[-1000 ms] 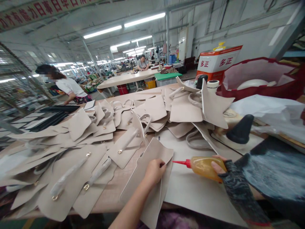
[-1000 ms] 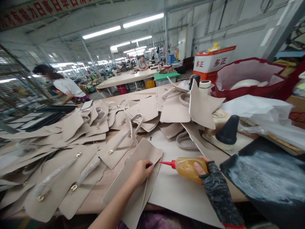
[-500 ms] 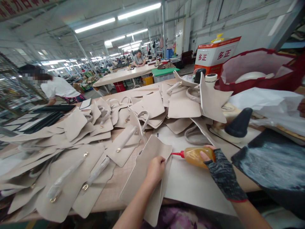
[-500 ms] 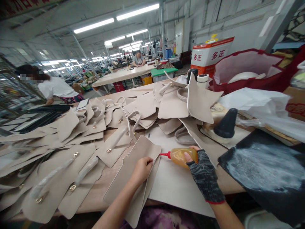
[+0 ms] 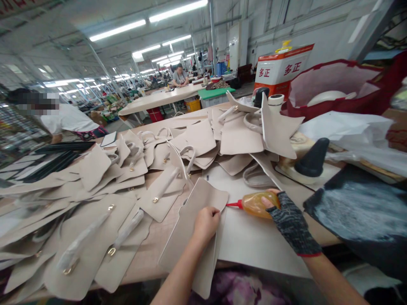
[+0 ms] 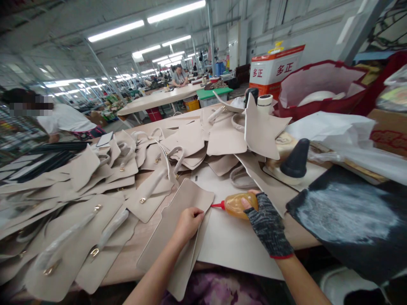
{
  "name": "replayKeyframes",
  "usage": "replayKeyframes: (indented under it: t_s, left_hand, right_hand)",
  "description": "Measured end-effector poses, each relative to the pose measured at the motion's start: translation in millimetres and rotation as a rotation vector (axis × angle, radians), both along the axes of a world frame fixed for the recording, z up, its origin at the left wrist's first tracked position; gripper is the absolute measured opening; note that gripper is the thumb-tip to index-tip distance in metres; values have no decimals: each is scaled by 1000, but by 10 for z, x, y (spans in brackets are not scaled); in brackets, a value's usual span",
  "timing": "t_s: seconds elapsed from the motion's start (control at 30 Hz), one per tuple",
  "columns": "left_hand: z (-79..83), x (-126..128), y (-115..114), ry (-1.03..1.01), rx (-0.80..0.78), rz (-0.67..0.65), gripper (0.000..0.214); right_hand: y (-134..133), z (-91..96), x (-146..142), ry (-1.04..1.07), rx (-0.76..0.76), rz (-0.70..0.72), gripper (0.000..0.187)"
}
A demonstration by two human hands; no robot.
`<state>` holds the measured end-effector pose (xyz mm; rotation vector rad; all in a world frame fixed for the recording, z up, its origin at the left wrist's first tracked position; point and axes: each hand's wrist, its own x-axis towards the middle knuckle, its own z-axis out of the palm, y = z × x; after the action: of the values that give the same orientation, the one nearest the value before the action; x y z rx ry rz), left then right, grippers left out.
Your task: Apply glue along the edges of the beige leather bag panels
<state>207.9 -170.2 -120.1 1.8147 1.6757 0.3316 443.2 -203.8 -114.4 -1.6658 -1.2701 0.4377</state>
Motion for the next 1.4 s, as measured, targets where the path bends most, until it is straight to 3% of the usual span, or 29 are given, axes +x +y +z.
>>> replayKeyframes:
  t_s: [0.53,0.87,1.17,1.4]
  left_hand:
    - [13,2,-4,-21,-4,18,25]
    - [25,10,-10,-18,4,17,25]
    - [-7,-2,-4,-57,17,12,24]
    - [-17,-9,-23,-85,25,10,25]
  right_hand:
    - [-2,-23,40,18,-18,35,41]
    - [-247,18,-59,4,-56,30,44]
    - [-451,-96,-144,89,-111,51,47]
    - [-639,12,-265,177,-214,74,47]
